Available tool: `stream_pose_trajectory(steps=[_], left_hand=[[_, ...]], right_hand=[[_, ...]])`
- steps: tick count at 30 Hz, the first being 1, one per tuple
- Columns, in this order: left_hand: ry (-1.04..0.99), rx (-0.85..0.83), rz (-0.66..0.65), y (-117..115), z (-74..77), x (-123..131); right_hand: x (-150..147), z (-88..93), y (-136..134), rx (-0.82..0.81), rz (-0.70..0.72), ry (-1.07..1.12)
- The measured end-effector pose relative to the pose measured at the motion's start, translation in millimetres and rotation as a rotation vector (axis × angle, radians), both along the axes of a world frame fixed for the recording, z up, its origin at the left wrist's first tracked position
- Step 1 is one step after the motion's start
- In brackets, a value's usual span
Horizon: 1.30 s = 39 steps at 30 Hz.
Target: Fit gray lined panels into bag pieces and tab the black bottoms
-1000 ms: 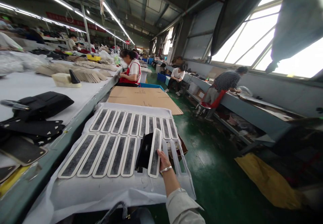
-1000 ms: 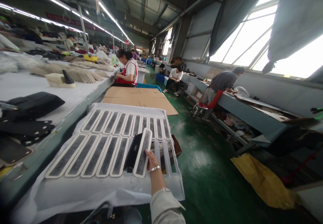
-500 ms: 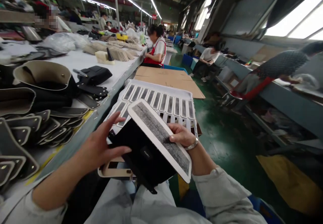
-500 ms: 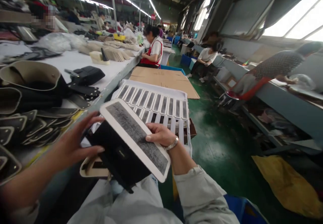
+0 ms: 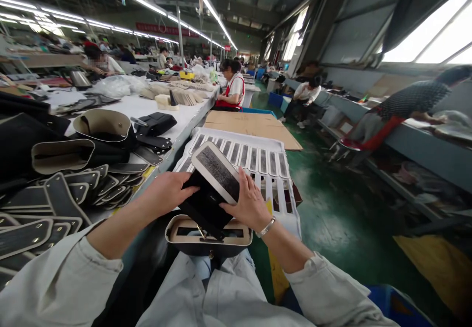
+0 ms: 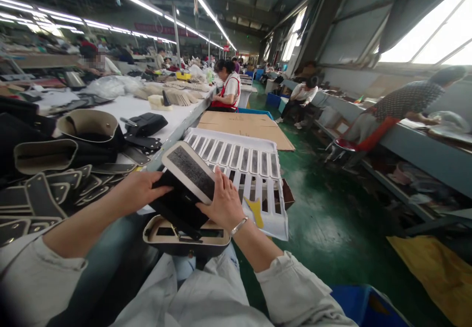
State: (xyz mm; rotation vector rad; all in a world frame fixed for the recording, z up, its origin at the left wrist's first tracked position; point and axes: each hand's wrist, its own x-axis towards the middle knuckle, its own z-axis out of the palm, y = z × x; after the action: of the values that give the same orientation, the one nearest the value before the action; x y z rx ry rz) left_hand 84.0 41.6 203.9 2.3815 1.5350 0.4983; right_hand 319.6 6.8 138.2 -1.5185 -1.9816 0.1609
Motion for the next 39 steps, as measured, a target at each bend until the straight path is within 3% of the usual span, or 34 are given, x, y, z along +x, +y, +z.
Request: stream_pose_trajectory(steps=[4, 11, 17, 20, 23, 28, 30, 33, 35, 39], left_hand=[[0.092, -0.059, -0.112, -12.3, -6.8, -15.2], [0.047, -0.011, -0.131, -28.7, -43.6, -49.0], [0.2, 0.172, -0.072, -33.6, -49.9, -38.4], [0.256, 0.116, -0.054, -36.3, -55.8, -31.1], [0.249, -0.004, -0.054, -39.5, -72.3, -22.4], [0.105, -0.122, -0.13, -42.7, -98.6, -25.7], [-0.005, -0.043, -0.066, -43.7, -104.4, -39.8], [-0.197, -0.012, 0.239, -49.9, -117.9, -62.4], [-0.328, -0.115, 0.401, -58.3, -133.1, -68.7], [-0.614, -0.413, 0.523, -76.5, -163.6, -55.4]], right_hand=[[-8.7, -16.9, -9.4, 0.037, -0.013, -0.028], [-10.3, -31.2, -20.0, 0.017, 0.124, 0.005], [-6.7, -37.4, -13.6, -0.001, 0.16, 0.006], [-3.8, -40.4, -13.7, 0.008, 0.151, -0.029], [4.9, -39.1, -18.5, 0.043, 0.15, -0.148], [25.6, -38.6, -30.5, 0.109, 0.224, -0.374], [27.7, -39.3, -32.5, 0.135, 0.25, -0.412], [17.8, -38.2, -30.7, 0.175, 0.262, -0.482], [4.7, -36.7, -27.5, 0.209, 0.28, -0.529], [-15.2, -38.2, -21.3, 0.259, 0.297, -0.562]])
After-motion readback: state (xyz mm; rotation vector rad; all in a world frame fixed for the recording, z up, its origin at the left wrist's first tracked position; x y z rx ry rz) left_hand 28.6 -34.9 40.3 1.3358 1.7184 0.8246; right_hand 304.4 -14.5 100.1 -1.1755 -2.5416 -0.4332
